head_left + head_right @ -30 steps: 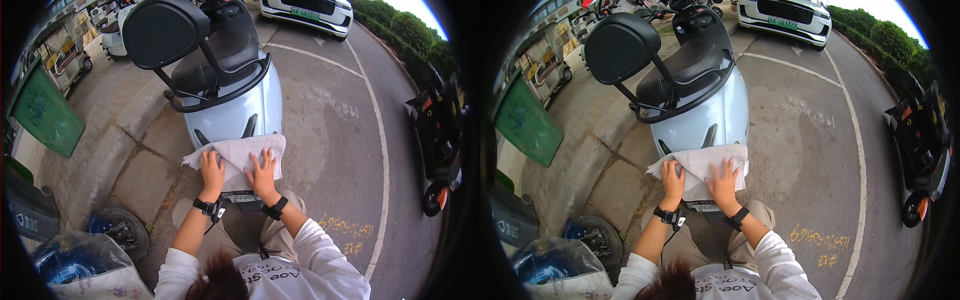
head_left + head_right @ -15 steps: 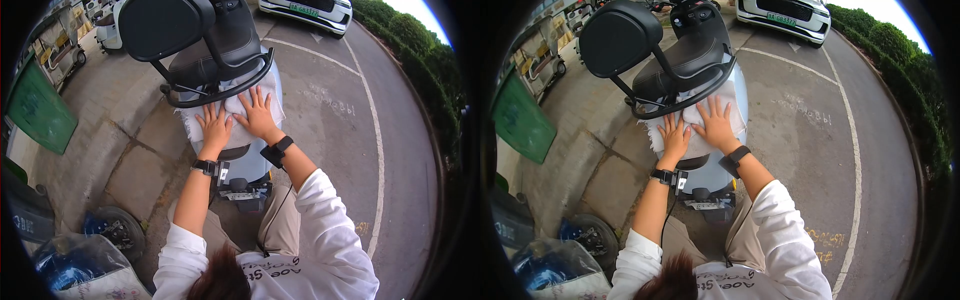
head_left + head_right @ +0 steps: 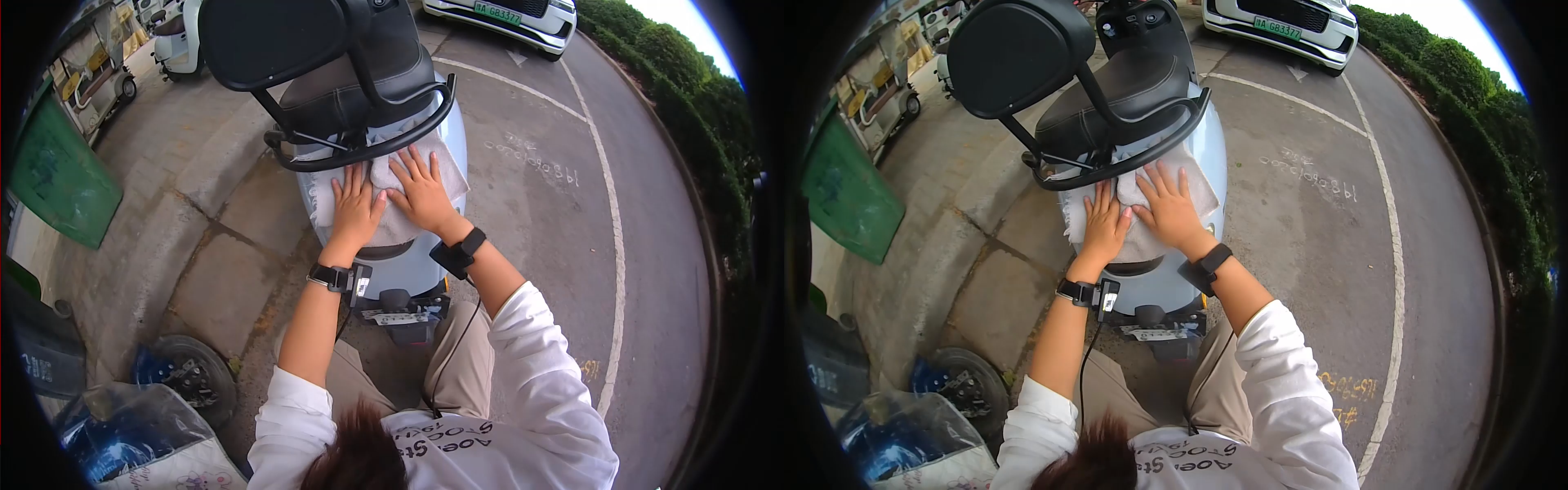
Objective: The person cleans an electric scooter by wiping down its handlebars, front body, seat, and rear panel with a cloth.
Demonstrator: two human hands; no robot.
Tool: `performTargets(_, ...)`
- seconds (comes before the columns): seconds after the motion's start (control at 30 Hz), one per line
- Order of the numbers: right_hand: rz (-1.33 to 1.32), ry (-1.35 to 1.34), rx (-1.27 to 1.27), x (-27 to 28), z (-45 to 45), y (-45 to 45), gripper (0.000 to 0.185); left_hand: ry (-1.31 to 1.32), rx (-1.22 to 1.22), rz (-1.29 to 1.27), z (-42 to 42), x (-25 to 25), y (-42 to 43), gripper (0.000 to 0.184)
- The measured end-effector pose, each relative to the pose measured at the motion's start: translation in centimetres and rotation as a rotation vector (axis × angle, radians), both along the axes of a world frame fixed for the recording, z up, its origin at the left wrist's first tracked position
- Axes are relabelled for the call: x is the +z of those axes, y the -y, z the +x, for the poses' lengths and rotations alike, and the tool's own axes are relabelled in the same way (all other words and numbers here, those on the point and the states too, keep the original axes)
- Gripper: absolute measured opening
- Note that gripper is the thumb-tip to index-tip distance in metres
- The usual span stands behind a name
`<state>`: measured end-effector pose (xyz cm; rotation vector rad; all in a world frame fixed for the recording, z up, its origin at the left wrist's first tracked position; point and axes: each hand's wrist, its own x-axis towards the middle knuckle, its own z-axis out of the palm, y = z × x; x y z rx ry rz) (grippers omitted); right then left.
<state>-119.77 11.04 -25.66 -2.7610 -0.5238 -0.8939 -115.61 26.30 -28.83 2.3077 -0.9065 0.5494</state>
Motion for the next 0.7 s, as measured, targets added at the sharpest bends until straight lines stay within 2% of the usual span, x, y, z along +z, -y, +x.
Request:
performTargets(0.13,-0.021,-0.006,-0.049,-1.5,-2.1,-1.0,0.049,-0.093,-0.010,-0.050,-3.0,-0.7,-0.3,0.057)
performTargets(0.23,-0.055,-0.114,-0.026,-4.9,-7.3,-1.5,0.052,-0.144,-0.100,0.069,-8.6,-3.7,-1.7,0.064)
performTargets(0.3,-0.083,-0.159,-0.012,-4.9,-8.9,-1.4,0.052,-0.150,-0.122,0.089,-10.7,-4.4,-2.3,0.064)
performTargets(0.37,-0.107,-0.215,-0.001,-4.9,-8.7,-1.4,0.053,-0.145,-0.120,0.119,-9.4,-3.9,-2.5,0.063)
performTargets(0.57,-0.057,0.013,-0.018,-0.8,-0.9,-0.5,0.050,-0.055,-0.013,0.063,-2.1,0.3,-0.2,0.060)
performTargets(0.7,-0.065,0.024,-0.039,-1.4,-1.6,-1.1,0.050,-0.011,0.016,-0.002,-3.3,-0.4,-0.3,0.061)
